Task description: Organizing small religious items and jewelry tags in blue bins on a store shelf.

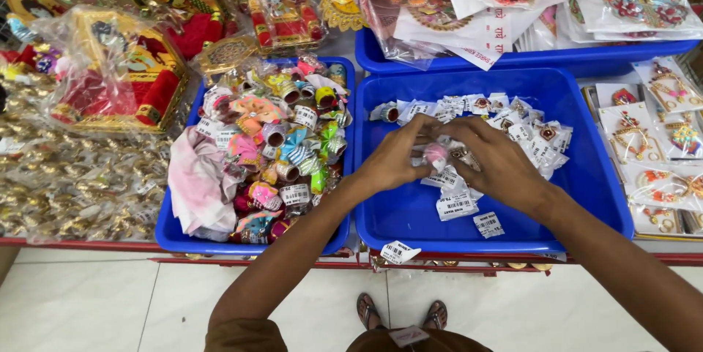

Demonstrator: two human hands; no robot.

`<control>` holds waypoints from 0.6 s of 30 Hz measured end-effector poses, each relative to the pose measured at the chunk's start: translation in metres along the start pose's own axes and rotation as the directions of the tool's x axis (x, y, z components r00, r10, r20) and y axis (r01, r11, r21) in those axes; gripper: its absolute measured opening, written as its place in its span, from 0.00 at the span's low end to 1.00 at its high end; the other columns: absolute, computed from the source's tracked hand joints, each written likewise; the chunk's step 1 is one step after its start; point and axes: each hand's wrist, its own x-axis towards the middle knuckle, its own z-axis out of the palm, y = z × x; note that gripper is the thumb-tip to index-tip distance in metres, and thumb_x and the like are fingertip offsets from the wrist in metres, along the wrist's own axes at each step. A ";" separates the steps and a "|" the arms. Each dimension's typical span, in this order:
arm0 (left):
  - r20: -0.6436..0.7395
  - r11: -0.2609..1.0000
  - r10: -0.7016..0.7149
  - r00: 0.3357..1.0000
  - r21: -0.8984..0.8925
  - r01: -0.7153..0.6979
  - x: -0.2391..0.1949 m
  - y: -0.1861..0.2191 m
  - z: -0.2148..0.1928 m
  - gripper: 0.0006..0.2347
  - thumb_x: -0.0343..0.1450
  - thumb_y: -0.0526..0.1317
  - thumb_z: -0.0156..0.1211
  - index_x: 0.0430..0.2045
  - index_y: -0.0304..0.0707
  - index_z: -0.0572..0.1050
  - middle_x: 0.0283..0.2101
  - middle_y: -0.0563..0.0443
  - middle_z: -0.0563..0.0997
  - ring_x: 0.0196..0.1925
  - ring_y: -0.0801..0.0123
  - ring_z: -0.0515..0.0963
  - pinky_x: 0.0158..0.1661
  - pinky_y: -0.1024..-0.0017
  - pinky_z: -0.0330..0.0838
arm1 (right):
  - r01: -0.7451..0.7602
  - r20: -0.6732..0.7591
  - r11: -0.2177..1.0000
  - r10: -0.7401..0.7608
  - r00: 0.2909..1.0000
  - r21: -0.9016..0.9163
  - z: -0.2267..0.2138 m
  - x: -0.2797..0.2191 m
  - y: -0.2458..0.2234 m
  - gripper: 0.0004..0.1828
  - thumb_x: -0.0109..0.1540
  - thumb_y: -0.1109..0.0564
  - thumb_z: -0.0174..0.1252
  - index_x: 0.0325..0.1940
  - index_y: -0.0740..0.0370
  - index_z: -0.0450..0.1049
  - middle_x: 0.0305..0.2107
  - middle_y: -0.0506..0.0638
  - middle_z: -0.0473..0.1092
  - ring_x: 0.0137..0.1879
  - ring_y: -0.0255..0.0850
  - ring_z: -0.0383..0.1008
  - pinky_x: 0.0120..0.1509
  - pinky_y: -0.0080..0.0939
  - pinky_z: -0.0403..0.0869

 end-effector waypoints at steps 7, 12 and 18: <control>0.029 0.940 -0.233 0.972 -0.248 0.232 0.003 0.003 -0.002 0.29 0.64 0.25 0.64 0.60 0.40 0.63 0.47 0.45 0.80 0.55 0.63 0.83 0.54 0.68 0.81 | -0.203 0.149 0.978 0.194 0.970 0.049 0.014 -0.011 0.014 0.19 0.56 0.60 0.68 0.51 0.57 0.76 0.50 0.51 0.74 0.45 0.48 0.81 0.45 0.45 0.81; -0.014 0.883 -0.178 0.984 -0.444 0.153 0.010 -0.030 0.002 0.19 0.70 0.27 0.63 0.56 0.37 0.70 0.50 0.45 0.80 0.56 0.65 0.82 0.52 0.68 0.80 | -0.052 0.007 0.991 0.052 0.999 0.124 0.006 -0.005 0.005 0.22 0.53 0.63 0.70 0.52 0.59 0.76 0.51 0.55 0.74 0.52 0.50 0.79 0.48 0.43 0.81; -0.297 0.989 0.113 0.948 0.125 -0.079 -0.006 0.039 -0.018 0.10 0.78 0.37 0.63 0.52 0.39 0.76 0.52 0.48 0.82 0.55 0.61 0.85 0.56 0.66 0.79 | -0.114 -0.177 0.991 0.126 0.976 0.077 0.013 0.011 0.008 0.24 0.55 0.64 0.71 0.55 0.63 0.78 0.49 0.55 0.77 0.44 0.44 0.81 0.45 0.39 0.79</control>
